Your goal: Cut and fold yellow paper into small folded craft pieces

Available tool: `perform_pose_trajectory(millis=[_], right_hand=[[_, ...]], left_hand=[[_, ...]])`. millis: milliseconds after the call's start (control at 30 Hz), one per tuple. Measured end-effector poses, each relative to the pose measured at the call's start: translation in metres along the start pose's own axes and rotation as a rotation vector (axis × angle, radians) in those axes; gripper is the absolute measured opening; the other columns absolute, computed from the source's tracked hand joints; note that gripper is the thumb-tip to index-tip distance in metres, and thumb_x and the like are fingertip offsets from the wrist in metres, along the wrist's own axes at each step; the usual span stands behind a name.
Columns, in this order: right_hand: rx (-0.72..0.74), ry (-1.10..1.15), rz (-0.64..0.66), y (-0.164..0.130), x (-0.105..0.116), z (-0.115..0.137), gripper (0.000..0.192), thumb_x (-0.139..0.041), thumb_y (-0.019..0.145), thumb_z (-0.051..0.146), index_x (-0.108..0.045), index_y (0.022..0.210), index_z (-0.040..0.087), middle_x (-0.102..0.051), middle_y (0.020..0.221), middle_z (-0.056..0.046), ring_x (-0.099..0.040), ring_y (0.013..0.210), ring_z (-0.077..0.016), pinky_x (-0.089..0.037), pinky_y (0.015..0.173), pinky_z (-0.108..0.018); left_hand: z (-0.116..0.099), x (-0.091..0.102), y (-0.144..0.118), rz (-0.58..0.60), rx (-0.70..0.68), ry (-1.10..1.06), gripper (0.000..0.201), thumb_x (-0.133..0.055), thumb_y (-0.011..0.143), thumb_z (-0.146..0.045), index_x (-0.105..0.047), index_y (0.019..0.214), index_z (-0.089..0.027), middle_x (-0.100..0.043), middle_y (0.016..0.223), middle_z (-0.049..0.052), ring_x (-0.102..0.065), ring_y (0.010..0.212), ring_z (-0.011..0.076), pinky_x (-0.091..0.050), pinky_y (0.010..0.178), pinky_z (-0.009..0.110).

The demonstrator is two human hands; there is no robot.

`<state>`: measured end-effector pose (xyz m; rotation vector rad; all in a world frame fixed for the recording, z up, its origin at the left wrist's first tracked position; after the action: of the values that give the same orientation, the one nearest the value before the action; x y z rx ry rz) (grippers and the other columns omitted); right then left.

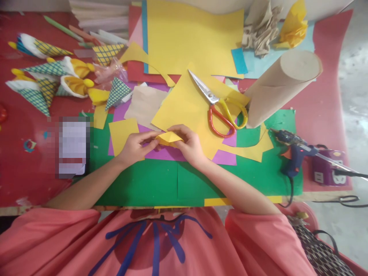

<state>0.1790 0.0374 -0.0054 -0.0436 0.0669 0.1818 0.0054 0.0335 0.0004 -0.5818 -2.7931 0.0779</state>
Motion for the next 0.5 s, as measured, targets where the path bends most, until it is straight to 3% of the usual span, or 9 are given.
perform_pose_trajectory(millis=[200,400,500], right_hand=[[0.026,0.007,-0.026,-0.0018,0.0006,0.0019,0.033,-0.050,0.064,0.007,-0.064,0.091,0.020,-0.068,0.093,-0.001,-0.066,0.090,-0.0134,-0.053,0.082,-0.028],[-0.006,0.014,-0.034,-0.0026,0.0009,0.0009,0.028,-0.053,0.067,0.011,-0.059,0.092,0.021,-0.065,0.086,0.000,-0.063,0.080,-0.0127,-0.052,0.075,-0.027],[-0.029,0.042,-0.010,-0.0019,-0.0001,0.0010,0.027,-0.056,0.069,0.013,-0.057,0.095,0.021,-0.063,0.087,0.000,-0.063,0.083,-0.0134,-0.052,0.076,-0.028]], left_hand=[[0.0000,-0.0012,-0.0004,0.019,0.008,0.015,0.038,-0.058,0.088,-0.039,-0.067,0.116,-0.015,-0.076,0.086,0.006,-0.071,0.066,0.0127,-0.059,0.066,0.020],[0.0031,-0.0043,-0.0019,0.065,0.009,0.016,0.044,-0.059,0.087,-0.043,-0.063,0.124,-0.019,-0.074,0.105,0.006,-0.073,0.083,0.0165,-0.059,0.078,0.024],[0.0036,-0.0048,-0.0019,0.060,0.009,0.004,0.044,-0.059,0.087,-0.043,-0.063,0.123,-0.018,-0.075,0.103,0.007,-0.073,0.079,0.0161,-0.059,0.077,0.025]])
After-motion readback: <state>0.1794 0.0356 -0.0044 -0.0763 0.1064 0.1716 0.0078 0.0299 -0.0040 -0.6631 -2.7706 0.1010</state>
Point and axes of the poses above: each hand's wrist, its own y-axis towards the middle knuckle, its own x-axis out of the back of the hand, z = x × y, the point moved 4 cm from there along y, towards the middle knuckle
